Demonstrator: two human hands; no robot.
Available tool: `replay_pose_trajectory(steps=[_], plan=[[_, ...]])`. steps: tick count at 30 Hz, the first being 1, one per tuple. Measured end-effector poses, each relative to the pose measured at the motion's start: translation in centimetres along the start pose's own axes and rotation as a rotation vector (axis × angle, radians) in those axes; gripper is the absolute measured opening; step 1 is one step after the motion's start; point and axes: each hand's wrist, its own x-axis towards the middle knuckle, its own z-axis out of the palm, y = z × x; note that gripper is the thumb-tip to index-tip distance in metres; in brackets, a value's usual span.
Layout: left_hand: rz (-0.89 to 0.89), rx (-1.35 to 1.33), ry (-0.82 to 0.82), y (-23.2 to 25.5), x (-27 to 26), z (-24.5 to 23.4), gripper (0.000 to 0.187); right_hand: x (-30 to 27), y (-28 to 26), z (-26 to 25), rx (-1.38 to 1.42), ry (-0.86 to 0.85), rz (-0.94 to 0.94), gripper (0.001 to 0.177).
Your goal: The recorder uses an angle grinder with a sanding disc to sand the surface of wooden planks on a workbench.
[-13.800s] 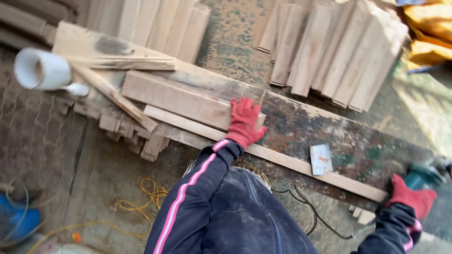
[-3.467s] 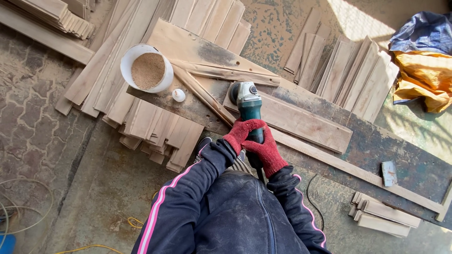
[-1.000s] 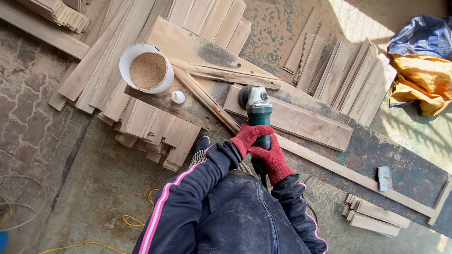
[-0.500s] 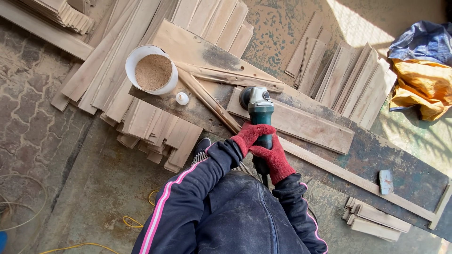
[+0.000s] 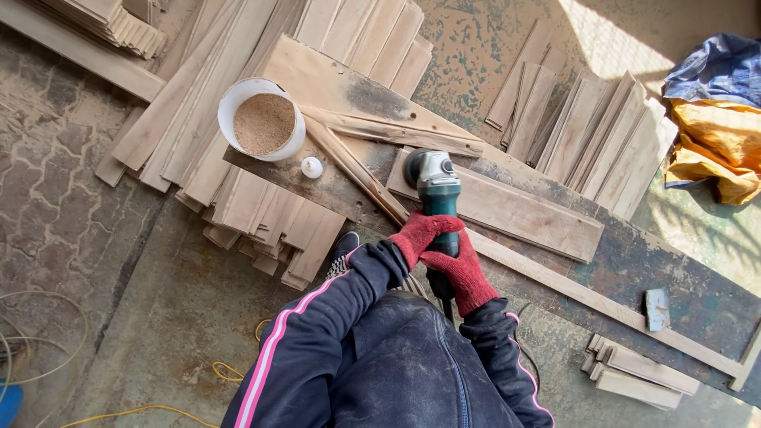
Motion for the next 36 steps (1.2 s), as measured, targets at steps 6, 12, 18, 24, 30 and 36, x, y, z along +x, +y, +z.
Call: replay_pose_trajectory(steps=[6, 12, 18, 24, 30, 36], plan=[[-0.035, 0.086, -0.108, -3.6, 3.7, 3.7, 0.045, -1.5, 1.5, -2.1, -0.062, 0.143, 0.084, 0.082], [-0.008, 0.088, -0.123, -3.4, 3.2, 3.4, 0.053, -1.2, 1.8, -2.8, 0.009, 0.151, 0.07, 0.077], [-0.005, 0.01, -0.002, -0.4, 0.9, 0.3, 0.06, -2.2, -2.2, 0.0, 0.014, 0.014, -0.013, 0.084], [-0.016, 0.048, -0.003, -2.0, 2.4, 0.6, 0.056, 0.1, 1.1, -1.5, 0.0, 0.031, -0.027, 0.089], [-0.029, 0.21, -0.142, -6.4, 5.6, 6.7, 0.059, -1.1, 2.8, -6.0, 0.173, 0.232, 0.012, 0.068], [-0.036, 0.252, -0.186, -7.2, 5.5, 8.1, 0.053, -0.6, 4.7, -7.5, 0.305, 0.254, 0.018, 0.066]])
